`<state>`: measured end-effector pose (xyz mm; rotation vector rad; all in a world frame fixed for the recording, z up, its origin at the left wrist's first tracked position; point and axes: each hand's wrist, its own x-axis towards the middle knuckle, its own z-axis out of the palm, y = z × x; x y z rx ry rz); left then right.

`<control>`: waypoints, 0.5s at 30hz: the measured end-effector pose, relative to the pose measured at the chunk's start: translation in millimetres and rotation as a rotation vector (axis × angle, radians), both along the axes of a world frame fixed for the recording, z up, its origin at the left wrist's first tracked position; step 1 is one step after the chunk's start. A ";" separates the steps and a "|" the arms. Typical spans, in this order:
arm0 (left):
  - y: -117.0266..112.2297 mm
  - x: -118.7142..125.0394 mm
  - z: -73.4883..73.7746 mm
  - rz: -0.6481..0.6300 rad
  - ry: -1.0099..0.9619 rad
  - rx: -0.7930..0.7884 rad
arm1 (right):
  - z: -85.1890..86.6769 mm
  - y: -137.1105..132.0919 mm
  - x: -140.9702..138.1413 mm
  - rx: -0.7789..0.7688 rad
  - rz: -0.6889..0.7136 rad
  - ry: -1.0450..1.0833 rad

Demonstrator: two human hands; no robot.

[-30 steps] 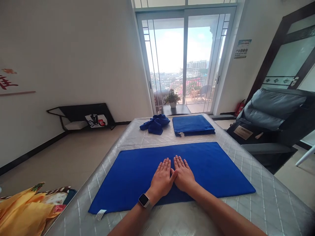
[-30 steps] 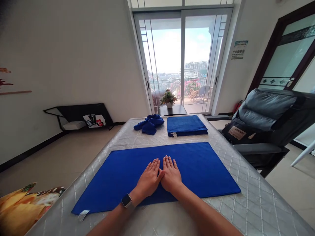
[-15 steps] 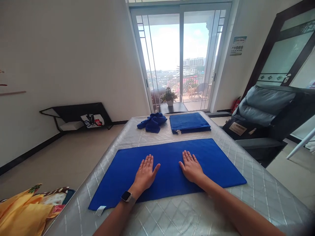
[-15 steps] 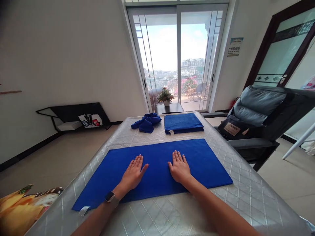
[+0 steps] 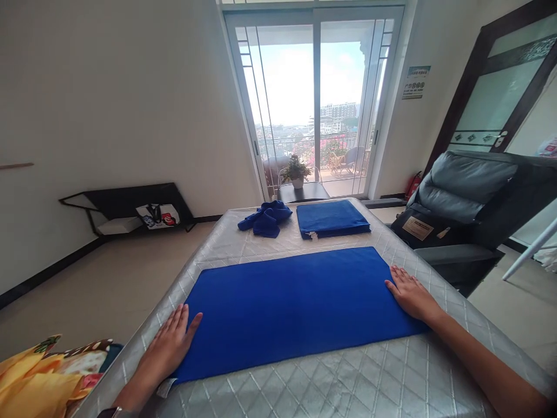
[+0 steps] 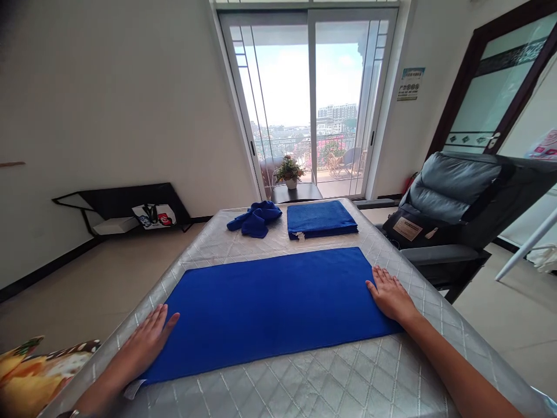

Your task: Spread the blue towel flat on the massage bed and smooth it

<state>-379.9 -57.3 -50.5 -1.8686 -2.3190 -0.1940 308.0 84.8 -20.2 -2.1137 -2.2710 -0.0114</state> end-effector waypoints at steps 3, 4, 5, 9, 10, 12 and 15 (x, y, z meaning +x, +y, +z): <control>15.5 17.3 18.4 0.058 -0.043 -0.040 | 8.5 -0.3 -15.3 0.083 0.021 -0.025; 24.0 29.6 26.8 0.030 -0.055 -0.035 | 14.2 -0.2 -27.0 0.108 0.054 -0.020; 34.5 45.8 35.9 -0.015 -0.070 -0.028 | 21.2 0.2 -42.9 0.122 0.096 -0.005; 90.6 143.3 67.2 -0.280 -0.146 -0.031 | 49.4 6.5 -144.8 0.087 0.314 0.126; 105.7 170.5 70.8 -0.336 -0.155 -0.007 | 53.3 9.4 -174.6 0.073 0.367 0.164; 132.8 218.5 70.4 -0.450 -0.165 0.037 | 54.7 16.5 -228.5 0.044 0.444 0.235; 158.5 260.7 55.3 -0.546 -0.165 0.087 | 43.7 27.8 -278.1 0.007 0.496 0.272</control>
